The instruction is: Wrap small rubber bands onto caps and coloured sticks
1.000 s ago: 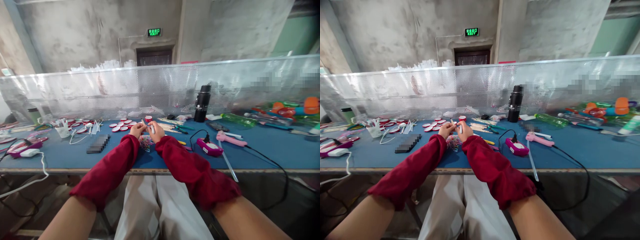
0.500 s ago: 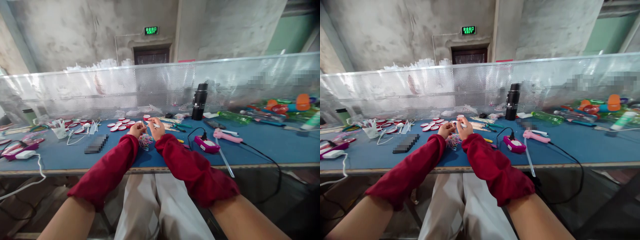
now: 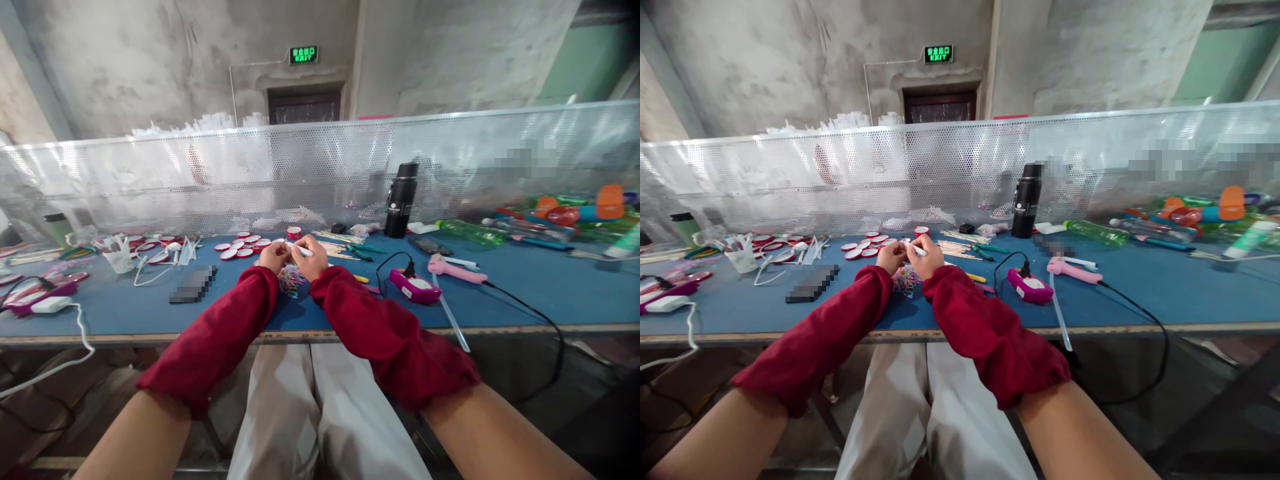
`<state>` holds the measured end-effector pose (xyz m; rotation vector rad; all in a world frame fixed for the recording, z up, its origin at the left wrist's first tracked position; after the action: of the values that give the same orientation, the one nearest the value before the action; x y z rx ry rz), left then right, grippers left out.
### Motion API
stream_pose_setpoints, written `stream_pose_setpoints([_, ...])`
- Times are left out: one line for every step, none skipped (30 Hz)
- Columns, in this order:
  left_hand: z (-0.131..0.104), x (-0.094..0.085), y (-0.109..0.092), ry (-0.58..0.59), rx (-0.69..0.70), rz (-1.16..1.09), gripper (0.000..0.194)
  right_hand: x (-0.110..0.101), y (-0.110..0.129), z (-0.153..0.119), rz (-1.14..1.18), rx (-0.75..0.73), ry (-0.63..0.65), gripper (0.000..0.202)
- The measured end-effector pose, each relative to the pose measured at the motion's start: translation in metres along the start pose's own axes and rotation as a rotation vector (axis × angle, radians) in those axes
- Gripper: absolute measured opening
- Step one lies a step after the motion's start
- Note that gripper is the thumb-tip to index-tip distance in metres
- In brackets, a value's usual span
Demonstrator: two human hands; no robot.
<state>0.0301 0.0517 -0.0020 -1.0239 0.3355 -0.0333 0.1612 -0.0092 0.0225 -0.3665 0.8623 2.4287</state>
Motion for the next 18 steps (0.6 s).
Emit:
stream_pose_setpoints([0.0002, 0.0000, 0.0001, -0.002, -0.001, 0.000, 0.017, 0.0003, -0.0003, -0.0002, 0.001, -0.004, 0.002, 0.019])
stream_pose_setpoints([0.0004, 0.0000, 0.0003, -0.005, -0.005, -0.001, 0.017, 0.0006, -0.0005, -0.0003, 0.002, -0.008, 0.003, 0.019])
stream_pose_setpoints([0.0004, 0.0000, 0.0006, -0.007, -0.013, -0.004, 0.017, 0.0008, -0.0006, -0.0004, 0.003, -0.012, 0.004, 0.019])
stream_pose_setpoints([0.0003, 0.0000, 0.0007, -0.008, -0.022, -0.007, 0.017, 0.0009, -0.0006, -0.0005, 0.004, -0.015, 0.005, 0.018])
stream_pose_setpoints([0.0001, 0.0002, 0.0008, -0.006, -0.029, -0.012, 0.018, 0.0009, -0.0006, -0.0005, 0.004, -0.017, 0.004, 0.018])
stream_pose_setpoints([-0.0003, 0.0004, 0.0006, -0.003, -0.034, -0.016, 0.018, 0.0008, -0.0005, -0.0006, 0.004, -0.017, 0.003, 0.018])
stream_pose_setpoints([-0.0007, 0.0005, 0.0003, -0.002, -0.034, -0.017, 0.018, 0.0007, -0.0005, -0.0006, 0.003, -0.016, 0.000, 0.018])
stream_pose_setpoints([-0.0011, 0.0007, -0.0001, -0.001, -0.033, -0.016, 0.019, 0.0006, -0.0004, -0.0007, 0.003, -0.016, -0.002, 0.018])
stream_pose_setpoints([-0.0015, 0.0008, -0.0005, 0.000, -0.032, -0.015, 0.019, 0.0005, -0.0004, -0.0007, 0.002, -0.017, -0.004, 0.018])
stream_pose_setpoints([-0.0018, 0.0007, -0.0007, -0.003, -0.034, -0.014, 0.019, 0.0004, -0.0004, -0.0007, 0.001, -0.018, -0.006, 0.019])
stream_pose_setpoints([-0.0019, 0.0006, -0.0008, -0.006, -0.034, -0.013, 0.018, 0.0005, -0.0005, -0.0007, 0.000, -0.019, -0.007, 0.018])
stream_pose_setpoints([-0.0019, 0.0006, -0.0008, -0.007, -0.033, -0.014, 0.018, 0.0006, -0.0006, -0.0006, 0.001, -0.020, -0.006, 0.018])
stream_pose_setpoints([-0.0017, 0.0007, -0.0008, -0.004, -0.030, -0.016, 0.017, 0.0007, -0.0008, -0.0006, 0.002, -0.019, -0.004, 0.018])
stream_pose_setpoints([-0.0014, 0.0007, -0.0008, -0.002, -0.024, -0.016, 0.016, 0.0009, -0.0011, -0.0005, 0.003, -0.016, 0.000, 0.018])
stream_pose_setpoints([-0.0010, 0.0007, -0.0007, 0.000, -0.019, -0.014, 0.015, 0.0010, -0.0013, -0.0004, 0.003, -0.013, 0.003, 0.018])
stream_pose_setpoints([-0.0006, 0.0006, -0.0004, 0.000, -0.016, -0.011, 0.014, 0.0011, -0.0014, -0.0004, 0.001, -0.011, 0.005, 0.018])
stream_pose_setpoints([-0.0003, 0.0004, -0.0001, -0.002, -0.014, -0.008, 0.013, 0.0010, -0.0013, -0.0004, -0.001, -0.011, 0.006, 0.018])
stream_pose_setpoints([-0.0001, 0.0002, 0.0003, -0.005, -0.014, -0.005, 0.013, 0.0009, -0.0011, -0.0004, -0.003, -0.012, 0.004, 0.018])
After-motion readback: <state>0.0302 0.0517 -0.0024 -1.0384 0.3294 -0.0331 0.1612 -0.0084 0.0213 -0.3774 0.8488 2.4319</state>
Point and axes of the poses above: each hand's wrist, its own z-axis towards the middle knuckle, its own x-axis out of the palm, y = z × x, the point moved 4 cm from there along z, towards the middle knuckle, and after that the axes turned 11 degrees about y, right-handed, at the moved point
